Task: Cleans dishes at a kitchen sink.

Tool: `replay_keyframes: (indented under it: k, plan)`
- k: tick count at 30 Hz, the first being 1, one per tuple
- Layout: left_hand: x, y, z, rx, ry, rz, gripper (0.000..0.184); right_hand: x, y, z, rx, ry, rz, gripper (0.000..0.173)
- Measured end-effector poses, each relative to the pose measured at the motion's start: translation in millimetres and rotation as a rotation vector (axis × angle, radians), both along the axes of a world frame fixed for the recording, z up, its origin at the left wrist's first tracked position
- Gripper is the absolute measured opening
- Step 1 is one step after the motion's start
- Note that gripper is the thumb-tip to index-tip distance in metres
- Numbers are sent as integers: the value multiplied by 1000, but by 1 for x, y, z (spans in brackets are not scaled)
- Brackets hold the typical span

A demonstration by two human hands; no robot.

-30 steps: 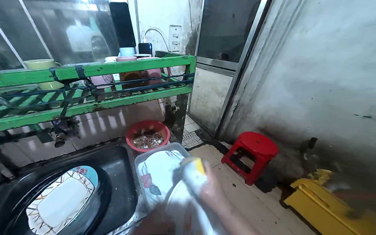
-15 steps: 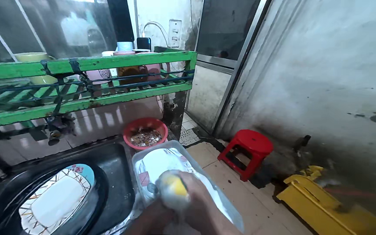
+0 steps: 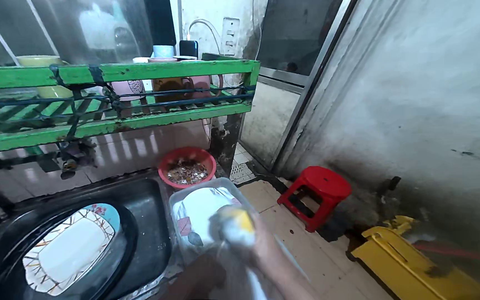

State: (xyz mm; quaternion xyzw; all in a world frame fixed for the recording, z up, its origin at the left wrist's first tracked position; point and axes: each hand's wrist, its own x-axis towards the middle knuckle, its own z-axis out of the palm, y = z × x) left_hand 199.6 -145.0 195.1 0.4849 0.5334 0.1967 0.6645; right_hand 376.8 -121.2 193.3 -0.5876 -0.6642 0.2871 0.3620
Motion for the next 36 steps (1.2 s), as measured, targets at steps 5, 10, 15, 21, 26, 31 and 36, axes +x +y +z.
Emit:
replay_keyframes:
  k: [5, 10, 15, 21, 26, 31, 36]
  plan:
    - [-7, -5, -11, -72, -48, 50, 53, 28, 26, -7, -255, 112, -306, 77]
    - [1, 11, 3, 18, -53, 13, 31, -20, 3, 11, 105, -97, 141, 68]
    - [-9, -2, -12, -94, -86, 42, 64, 33, 29, -13, -280, 148, -270, 76]
    - [-1, 11, -3, -55, -119, 53, 22, -24, 8, 26, -16, -142, 157, 68]
    - [-14, 9, -8, -64, -310, 299, 45, 14, 35, 6, -107, 59, -181, 64]
    - [-31, 21, -13, 154, -739, 636, 31, 21, 8, -28, 4, 118, -269, 73]
    - [-49, 31, -2, 216, -638, 843, 40, 22, -26, -32, 96, -26, 167, 63]
